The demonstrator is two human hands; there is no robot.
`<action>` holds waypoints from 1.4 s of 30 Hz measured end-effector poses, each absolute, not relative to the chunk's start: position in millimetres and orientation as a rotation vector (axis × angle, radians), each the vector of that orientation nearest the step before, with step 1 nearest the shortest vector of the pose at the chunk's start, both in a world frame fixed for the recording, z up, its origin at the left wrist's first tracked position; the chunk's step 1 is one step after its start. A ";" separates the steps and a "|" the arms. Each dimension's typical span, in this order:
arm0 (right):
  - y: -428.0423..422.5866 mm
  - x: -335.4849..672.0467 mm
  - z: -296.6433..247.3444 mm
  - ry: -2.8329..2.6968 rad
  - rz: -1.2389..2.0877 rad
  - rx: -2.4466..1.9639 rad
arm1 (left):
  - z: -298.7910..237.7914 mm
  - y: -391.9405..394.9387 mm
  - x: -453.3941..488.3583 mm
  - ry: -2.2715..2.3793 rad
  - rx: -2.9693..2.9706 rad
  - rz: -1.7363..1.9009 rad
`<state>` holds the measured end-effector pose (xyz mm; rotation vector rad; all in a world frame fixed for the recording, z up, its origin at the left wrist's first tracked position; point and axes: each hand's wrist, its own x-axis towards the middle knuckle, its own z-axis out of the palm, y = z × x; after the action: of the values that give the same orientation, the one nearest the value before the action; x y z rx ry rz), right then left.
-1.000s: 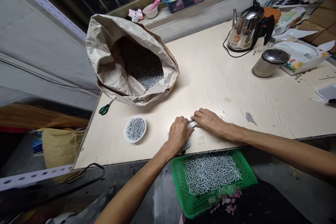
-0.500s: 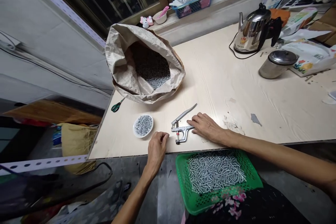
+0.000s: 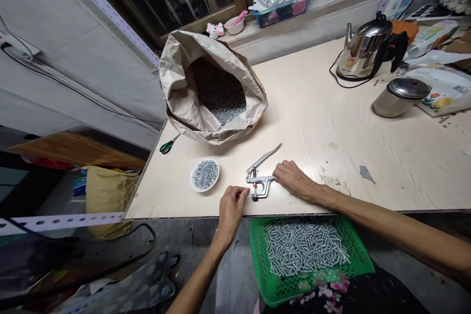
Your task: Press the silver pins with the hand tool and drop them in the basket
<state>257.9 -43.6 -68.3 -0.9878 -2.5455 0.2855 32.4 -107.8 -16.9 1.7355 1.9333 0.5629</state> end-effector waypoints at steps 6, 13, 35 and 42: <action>-42.2 254.7 -71.8 -2.542 0.285 -1.030 | -19.8 -108.5 50.7 1.992 1.874 0.498; -35.7 260.9 -69.4 -2.519 0.354 -1.005 | -15.4 -65.5 40.7 1.985 1.550 -0.010; 20.1 264.1 -46.7 -2.492 0.158 -1.132 | -35.1 -95.8 120.5 1.467 2.586 0.331; 53.2 255.0 -55.8 -2.684 0.174 -0.990 | -53.5 -93.9 129.7 1.490 2.437 0.482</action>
<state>255.0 53.2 -55.8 -0.9899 -2.6837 0.1736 129.7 -93.9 -53.5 2.4371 1.4901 0.4819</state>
